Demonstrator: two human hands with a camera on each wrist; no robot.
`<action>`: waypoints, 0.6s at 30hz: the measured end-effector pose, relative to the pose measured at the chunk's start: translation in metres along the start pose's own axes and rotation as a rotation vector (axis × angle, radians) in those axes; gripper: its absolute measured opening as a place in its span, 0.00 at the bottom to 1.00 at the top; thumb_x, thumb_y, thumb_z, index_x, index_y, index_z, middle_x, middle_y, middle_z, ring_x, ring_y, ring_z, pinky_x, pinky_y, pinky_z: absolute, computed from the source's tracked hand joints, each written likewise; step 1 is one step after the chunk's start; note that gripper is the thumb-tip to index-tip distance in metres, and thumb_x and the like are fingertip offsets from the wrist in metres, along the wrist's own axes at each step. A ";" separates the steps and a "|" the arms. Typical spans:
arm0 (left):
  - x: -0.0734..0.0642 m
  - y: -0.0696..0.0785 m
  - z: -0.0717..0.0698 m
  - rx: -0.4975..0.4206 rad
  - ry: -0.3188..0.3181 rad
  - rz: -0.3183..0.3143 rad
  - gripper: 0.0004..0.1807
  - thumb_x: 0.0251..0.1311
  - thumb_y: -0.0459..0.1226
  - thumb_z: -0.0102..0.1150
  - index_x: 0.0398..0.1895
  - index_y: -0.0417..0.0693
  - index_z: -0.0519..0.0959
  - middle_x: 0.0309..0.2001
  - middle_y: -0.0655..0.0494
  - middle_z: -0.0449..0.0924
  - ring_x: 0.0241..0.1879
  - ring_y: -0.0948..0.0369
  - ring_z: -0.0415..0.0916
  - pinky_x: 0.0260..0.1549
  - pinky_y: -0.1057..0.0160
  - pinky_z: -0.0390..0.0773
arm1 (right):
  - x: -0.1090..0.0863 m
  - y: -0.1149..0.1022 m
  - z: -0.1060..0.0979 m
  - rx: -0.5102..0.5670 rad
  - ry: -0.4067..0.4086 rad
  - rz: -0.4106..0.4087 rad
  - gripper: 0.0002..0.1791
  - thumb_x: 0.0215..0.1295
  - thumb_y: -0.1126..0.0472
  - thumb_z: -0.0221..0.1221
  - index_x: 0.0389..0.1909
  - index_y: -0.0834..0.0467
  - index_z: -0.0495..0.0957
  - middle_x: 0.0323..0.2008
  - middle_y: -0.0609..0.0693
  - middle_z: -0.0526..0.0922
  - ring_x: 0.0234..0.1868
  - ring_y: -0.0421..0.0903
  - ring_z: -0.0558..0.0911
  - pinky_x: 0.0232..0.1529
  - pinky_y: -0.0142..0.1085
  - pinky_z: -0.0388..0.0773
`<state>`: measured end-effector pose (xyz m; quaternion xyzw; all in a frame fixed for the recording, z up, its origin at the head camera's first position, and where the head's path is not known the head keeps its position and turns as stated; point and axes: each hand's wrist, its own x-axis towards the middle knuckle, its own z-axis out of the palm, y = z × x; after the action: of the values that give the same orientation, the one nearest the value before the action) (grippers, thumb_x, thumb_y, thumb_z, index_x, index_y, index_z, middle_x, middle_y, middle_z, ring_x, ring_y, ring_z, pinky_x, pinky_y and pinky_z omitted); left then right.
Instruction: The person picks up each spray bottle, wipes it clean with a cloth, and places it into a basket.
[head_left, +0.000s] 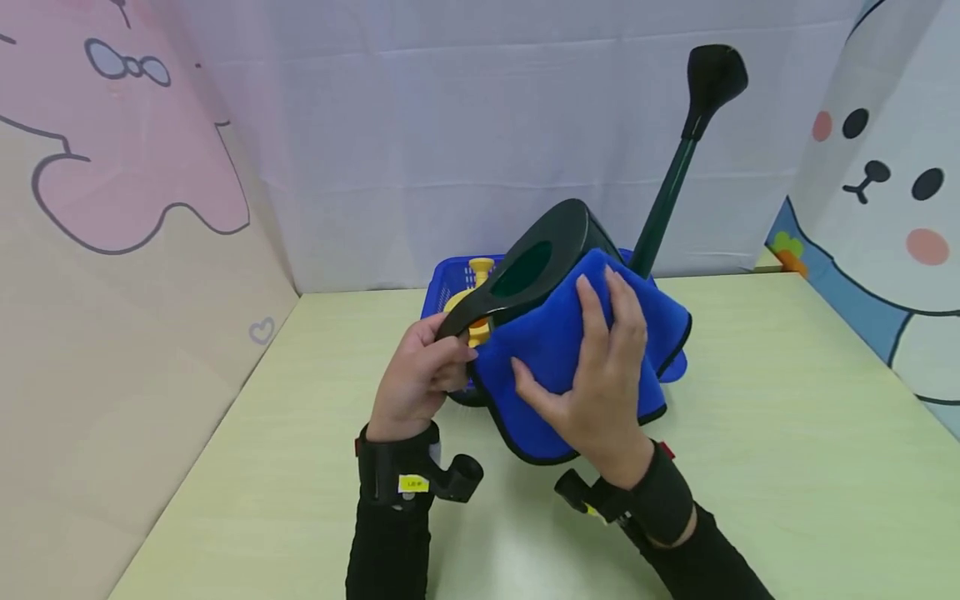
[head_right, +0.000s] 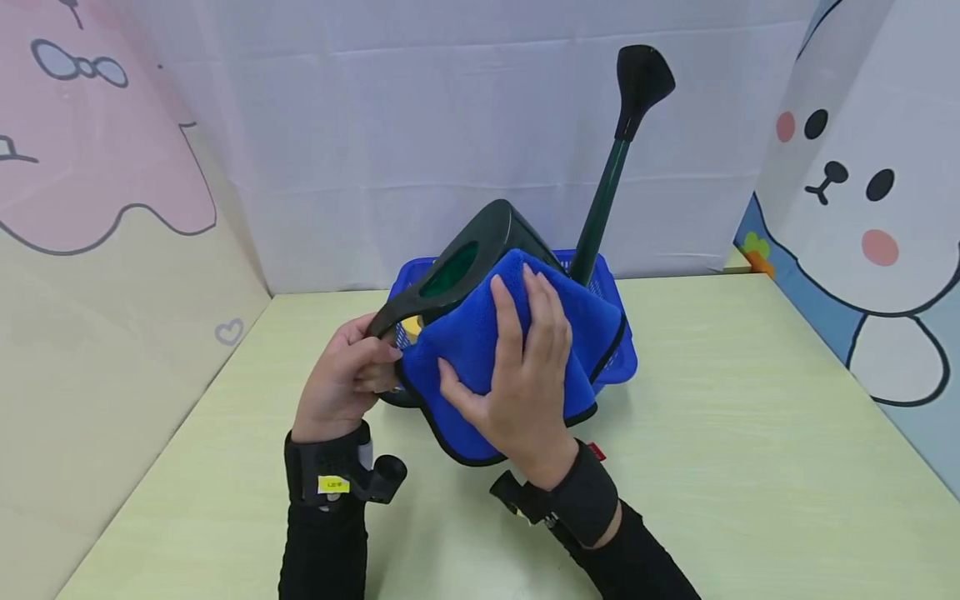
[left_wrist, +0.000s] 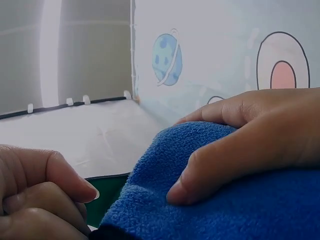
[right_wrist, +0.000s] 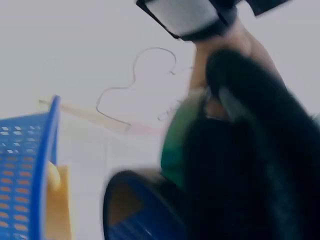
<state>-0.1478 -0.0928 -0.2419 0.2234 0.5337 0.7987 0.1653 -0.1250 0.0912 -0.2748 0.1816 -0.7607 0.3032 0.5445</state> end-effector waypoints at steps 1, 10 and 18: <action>0.000 0.000 0.000 -0.002 0.000 -0.002 0.07 0.54 0.27 0.42 0.30 0.47 0.69 0.14 0.62 0.59 0.10 0.68 0.54 0.13 0.70 0.50 | 0.002 0.002 -0.003 0.012 -0.013 0.010 0.43 0.54 0.36 0.55 0.61 0.63 0.59 0.63 0.64 0.59 0.65 0.60 0.59 0.63 0.57 0.57; -0.001 -0.001 0.000 -0.005 -0.030 -0.016 0.06 0.54 0.27 0.42 0.27 0.47 0.68 0.13 0.62 0.59 0.11 0.66 0.52 0.14 0.66 0.46 | 0.020 0.031 -0.032 0.233 -0.162 0.218 0.43 0.56 0.37 0.53 0.65 0.60 0.57 0.66 0.59 0.59 0.63 0.59 0.64 0.57 0.62 0.63; -0.004 0.001 -0.001 0.030 -0.020 -0.039 0.05 0.54 0.28 0.41 0.28 0.46 0.68 0.15 0.62 0.64 0.11 0.66 0.53 0.13 0.69 0.50 | 0.024 0.047 -0.037 0.415 -0.224 0.465 0.35 0.58 0.59 0.53 0.68 0.53 0.55 0.67 0.52 0.61 0.62 0.57 0.65 0.58 0.63 0.61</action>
<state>-0.1450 -0.0964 -0.2421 0.2234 0.5483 0.7849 0.1829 -0.1350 0.1519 -0.2569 0.1423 -0.7588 0.5462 0.3250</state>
